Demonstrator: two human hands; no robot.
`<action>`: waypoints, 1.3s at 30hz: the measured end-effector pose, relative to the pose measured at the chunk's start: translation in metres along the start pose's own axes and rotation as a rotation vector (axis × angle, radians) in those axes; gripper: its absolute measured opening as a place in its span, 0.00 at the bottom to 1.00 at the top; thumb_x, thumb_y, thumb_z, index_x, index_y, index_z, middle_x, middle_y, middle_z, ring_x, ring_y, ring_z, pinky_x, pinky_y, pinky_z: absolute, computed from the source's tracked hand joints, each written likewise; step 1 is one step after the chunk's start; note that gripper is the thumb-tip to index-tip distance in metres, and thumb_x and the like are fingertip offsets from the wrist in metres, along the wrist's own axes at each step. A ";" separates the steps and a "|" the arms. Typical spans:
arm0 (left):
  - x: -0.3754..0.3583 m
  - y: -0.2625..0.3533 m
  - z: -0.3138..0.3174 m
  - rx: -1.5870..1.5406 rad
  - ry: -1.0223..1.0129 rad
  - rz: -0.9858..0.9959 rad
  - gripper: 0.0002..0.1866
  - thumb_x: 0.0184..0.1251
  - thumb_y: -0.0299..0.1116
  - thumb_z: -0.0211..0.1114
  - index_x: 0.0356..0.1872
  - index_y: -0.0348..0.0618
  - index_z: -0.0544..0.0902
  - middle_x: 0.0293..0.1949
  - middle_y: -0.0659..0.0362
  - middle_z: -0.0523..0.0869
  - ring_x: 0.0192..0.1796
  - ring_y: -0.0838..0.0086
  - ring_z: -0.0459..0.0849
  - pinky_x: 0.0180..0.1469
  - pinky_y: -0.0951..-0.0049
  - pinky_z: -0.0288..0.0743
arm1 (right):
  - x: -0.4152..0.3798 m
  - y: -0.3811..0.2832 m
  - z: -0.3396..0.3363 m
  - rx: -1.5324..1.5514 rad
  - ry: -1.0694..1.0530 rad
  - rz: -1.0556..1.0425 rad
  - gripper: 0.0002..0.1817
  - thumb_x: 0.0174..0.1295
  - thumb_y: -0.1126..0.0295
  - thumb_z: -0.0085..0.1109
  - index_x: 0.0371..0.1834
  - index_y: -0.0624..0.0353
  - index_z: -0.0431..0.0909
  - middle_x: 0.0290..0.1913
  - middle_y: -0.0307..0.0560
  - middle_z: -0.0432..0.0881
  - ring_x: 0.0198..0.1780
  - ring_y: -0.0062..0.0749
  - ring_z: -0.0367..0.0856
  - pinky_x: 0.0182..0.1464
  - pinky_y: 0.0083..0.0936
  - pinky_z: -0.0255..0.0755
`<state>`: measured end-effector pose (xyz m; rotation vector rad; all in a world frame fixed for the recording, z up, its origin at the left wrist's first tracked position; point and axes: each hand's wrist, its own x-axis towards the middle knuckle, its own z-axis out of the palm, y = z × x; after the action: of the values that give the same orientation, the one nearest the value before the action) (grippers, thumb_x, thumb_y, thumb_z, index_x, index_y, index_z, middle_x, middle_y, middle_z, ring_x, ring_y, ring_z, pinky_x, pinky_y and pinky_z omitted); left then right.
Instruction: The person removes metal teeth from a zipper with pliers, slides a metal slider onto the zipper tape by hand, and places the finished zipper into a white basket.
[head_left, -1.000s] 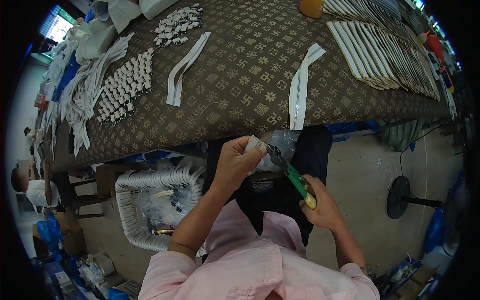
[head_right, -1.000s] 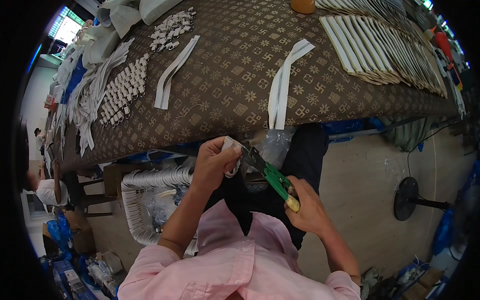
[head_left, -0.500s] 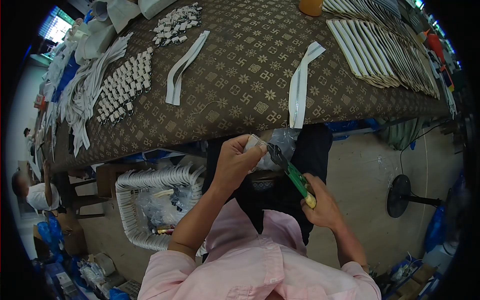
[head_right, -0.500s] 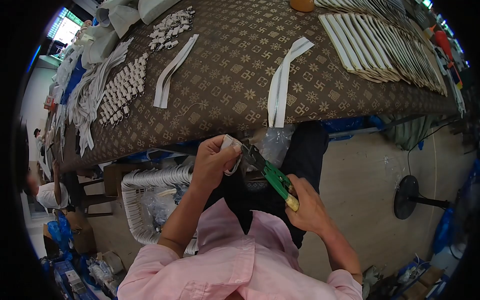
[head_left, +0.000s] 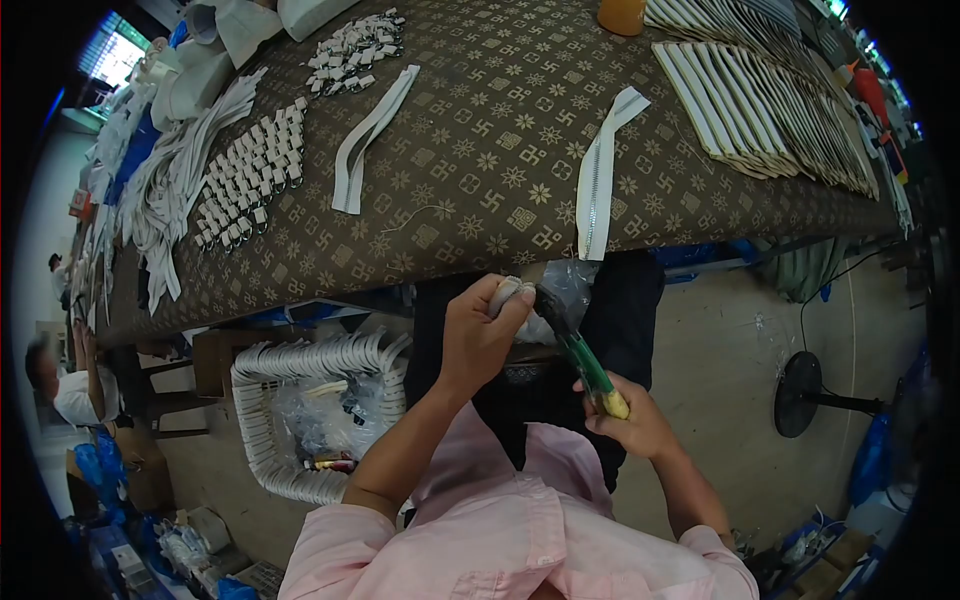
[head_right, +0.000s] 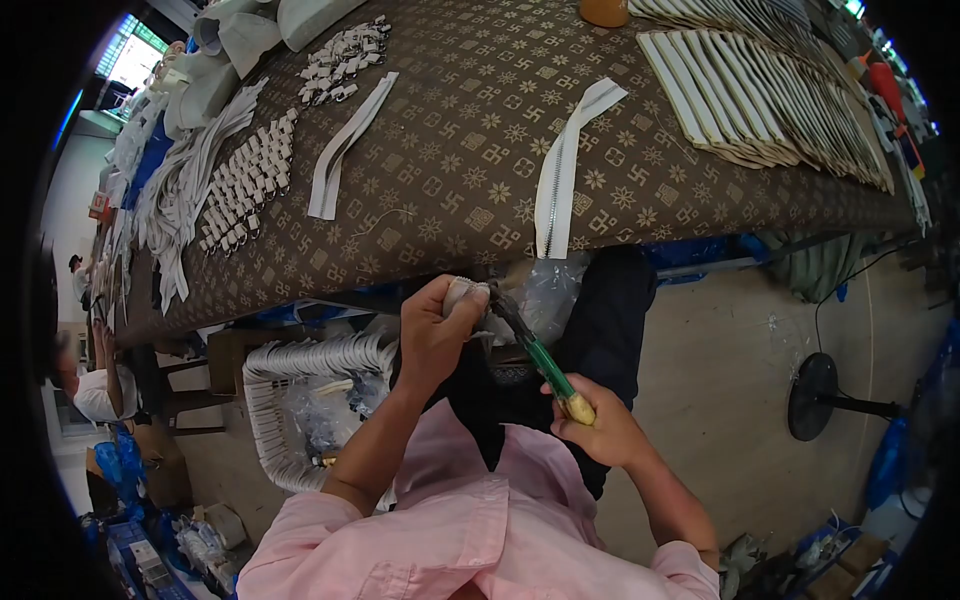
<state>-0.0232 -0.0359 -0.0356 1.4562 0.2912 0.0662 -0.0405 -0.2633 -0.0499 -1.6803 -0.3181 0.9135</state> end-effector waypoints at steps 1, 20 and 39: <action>-0.004 0.001 0.004 0.088 0.083 0.108 0.08 0.60 0.30 0.60 0.23 0.39 0.77 0.16 0.70 0.71 0.20 0.91 0.63 0.20 0.85 0.55 | -0.001 -0.001 0.002 0.164 -0.006 0.065 0.25 0.46 0.80 0.55 0.53 0.61 0.67 0.28 0.47 0.74 0.29 0.34 0.74 0.35 0.26 0.69; -0.010 0.008 -0.022 -0.363 -0.146 -0.148 0.13 0.71 0.37 0.50 0.38 0.37 0.76 0.25 0.61 0.80 0.25 0.83 0.75 0.27 0.84 0.69 | -0.004 -0.004 0.011 -0.214 0.402 -0.197 0.32 0.41 0.82 0.54 0.57 0.65 0.65 0.42 0.52 0.72 0.40 0.38 0.74 0.46 0.29 0.68; -0.018 0.005 -0.025 -1.147 -0.553 -0.068 0.26 0.69 0.37 0.52 0.65 0.40 0.60 0.46 0.49 0.77 0.51 0.58 0.78 0.57 0.57 0.70 | 0.053 -0.016 0.075 1.081 -0.242 -0.312 0.34 0.50 0.67 0.49 0.63 0.65 0.55 0.48 0.52 0.72 0.42 0.36 0.73 0.41 0.31 0.70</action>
<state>-0.0460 -0.0151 -0.0296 0.2855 -0.1588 -0.1997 -0.0546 -0.1717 -0.0604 -0.5122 -0.1775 0.8198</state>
